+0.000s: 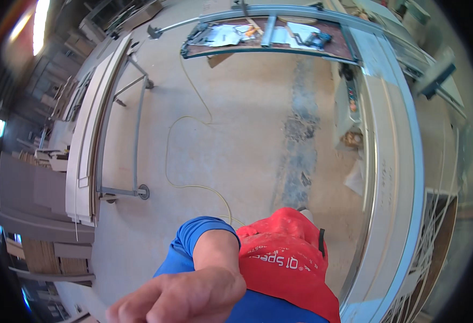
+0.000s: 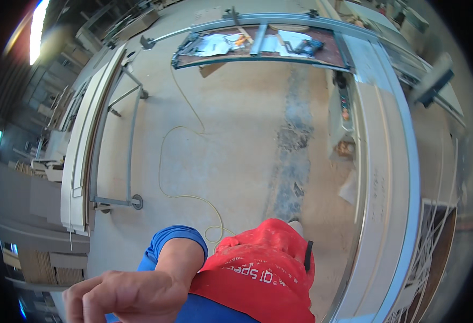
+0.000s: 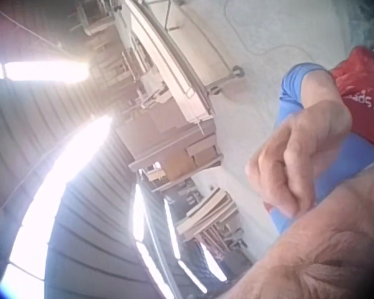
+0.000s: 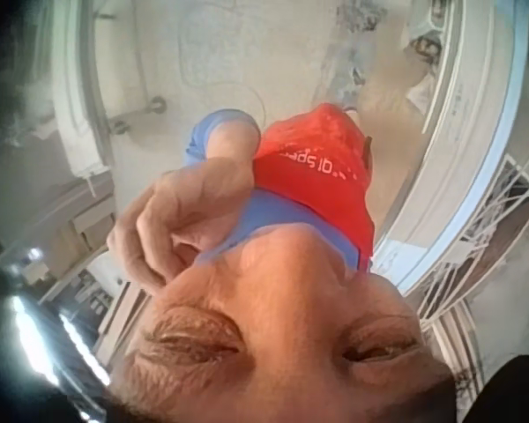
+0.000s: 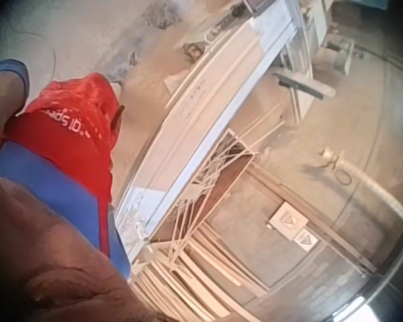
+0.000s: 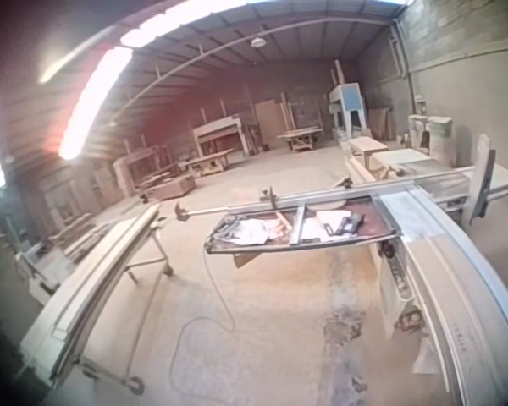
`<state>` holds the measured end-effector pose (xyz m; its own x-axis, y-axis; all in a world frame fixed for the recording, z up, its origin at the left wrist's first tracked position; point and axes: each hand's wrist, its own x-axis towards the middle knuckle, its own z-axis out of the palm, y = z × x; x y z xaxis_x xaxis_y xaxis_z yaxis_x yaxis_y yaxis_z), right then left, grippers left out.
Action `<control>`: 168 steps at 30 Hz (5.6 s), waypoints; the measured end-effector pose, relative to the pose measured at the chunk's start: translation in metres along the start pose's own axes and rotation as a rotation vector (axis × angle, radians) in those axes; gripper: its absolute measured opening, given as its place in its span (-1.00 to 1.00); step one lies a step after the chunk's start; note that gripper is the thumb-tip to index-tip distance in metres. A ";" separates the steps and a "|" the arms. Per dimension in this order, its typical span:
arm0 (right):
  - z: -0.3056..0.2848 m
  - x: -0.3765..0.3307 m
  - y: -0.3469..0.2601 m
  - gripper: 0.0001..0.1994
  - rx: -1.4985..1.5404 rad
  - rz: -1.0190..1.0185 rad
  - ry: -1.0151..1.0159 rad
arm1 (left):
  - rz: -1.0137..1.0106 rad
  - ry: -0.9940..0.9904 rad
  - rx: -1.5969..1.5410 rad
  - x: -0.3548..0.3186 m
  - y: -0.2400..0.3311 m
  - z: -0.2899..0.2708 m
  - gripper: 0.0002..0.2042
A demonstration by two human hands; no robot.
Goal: The person applies glue to the edge of a wooden board from a bottle, aligns a wooden strip along the edge, connects a nail gun to an air hose, and nails the strip into place using the nail gun.
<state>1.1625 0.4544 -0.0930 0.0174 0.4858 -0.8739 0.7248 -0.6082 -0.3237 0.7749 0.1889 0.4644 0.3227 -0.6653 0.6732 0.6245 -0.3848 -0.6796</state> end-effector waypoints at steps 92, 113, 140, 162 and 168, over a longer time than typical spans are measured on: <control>1.067 -0.445 -0.821 -0.68 0.108 -0.231 -1.186 | -1.826 -0.744 1.545 -0.223 -0.217 -0.845 -0.65; 1.048 -0.438 -0.771 -0.74 -0.494 -0.911 -1.113 | -2.039 0.871 1.606 -0.211 -0.050 -0.817 -0.72; 1.326 -0.458 -0.728 -0.36 -1.117 -1.380 -0.390 | -2.657 0.612 1.376 -0.069 0.060 -0.821 -0.72; 0.835 -0.061 -1.014 -0.58 -0.833 -1.038 0.980 | -2.339 0.614 1.710 -0.185 -0.109 -0.841 -0.64; 0.799 0.013 -1.051 -0.42 -0.641 -1.029 0.216 | -2.358 0.161 1.797 -0.237 -0.125 -0.787 -0.69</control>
<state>-0.1492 0.5984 -0.0534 -0.6924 0.6873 -0.2195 0.6742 0.5079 -0.5362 0.0610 -0.1085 0.1600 -0.8131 -0.4174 -0.4058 -0.5333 0.2545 0.8068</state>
